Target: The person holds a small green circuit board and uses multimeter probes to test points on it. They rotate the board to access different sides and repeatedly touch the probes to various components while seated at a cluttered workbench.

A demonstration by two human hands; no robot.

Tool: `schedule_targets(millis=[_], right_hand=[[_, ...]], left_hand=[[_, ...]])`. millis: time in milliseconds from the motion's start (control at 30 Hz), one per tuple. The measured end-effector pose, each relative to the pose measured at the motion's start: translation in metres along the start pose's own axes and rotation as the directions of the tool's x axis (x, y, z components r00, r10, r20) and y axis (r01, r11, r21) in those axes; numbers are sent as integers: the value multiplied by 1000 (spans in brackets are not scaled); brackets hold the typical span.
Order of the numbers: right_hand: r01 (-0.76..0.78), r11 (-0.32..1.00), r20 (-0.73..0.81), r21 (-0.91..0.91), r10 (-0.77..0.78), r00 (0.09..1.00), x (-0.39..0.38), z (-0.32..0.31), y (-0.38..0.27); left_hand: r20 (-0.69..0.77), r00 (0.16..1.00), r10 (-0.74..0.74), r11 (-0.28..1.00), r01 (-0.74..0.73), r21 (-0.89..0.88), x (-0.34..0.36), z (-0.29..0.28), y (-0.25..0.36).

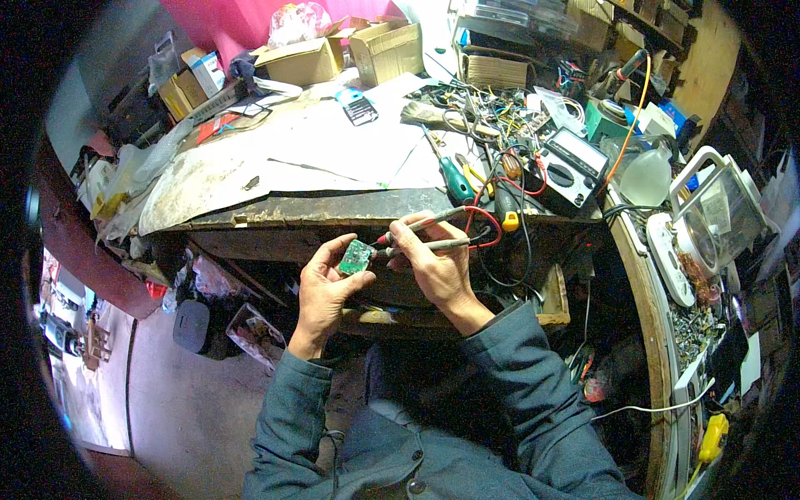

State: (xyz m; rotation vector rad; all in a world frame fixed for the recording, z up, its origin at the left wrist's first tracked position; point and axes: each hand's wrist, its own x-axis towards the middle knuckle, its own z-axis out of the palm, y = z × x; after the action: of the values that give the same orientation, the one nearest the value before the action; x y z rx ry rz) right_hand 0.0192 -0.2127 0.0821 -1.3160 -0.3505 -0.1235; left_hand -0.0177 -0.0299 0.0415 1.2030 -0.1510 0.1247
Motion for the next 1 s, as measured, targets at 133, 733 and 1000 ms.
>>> schedule_targets(millis=[133, 733, 1000], right_hand=[[30, 998, 6, -46, -30, 1000, -2, 0, 2], [236, 959, 43, -158, -232, 972, -4, 1, 10], [252, 955, 31, -156, -251, 968, -4, 2, 14]], left_hand=[[1, 1000, 6, 1000, -6, -8, 0, 1, -1], [24, 1000, 15, 1000, -16, 24, -1, 1, -3], [22, 1000, -2, 1000, 1, 28, -1, 2, -3]])
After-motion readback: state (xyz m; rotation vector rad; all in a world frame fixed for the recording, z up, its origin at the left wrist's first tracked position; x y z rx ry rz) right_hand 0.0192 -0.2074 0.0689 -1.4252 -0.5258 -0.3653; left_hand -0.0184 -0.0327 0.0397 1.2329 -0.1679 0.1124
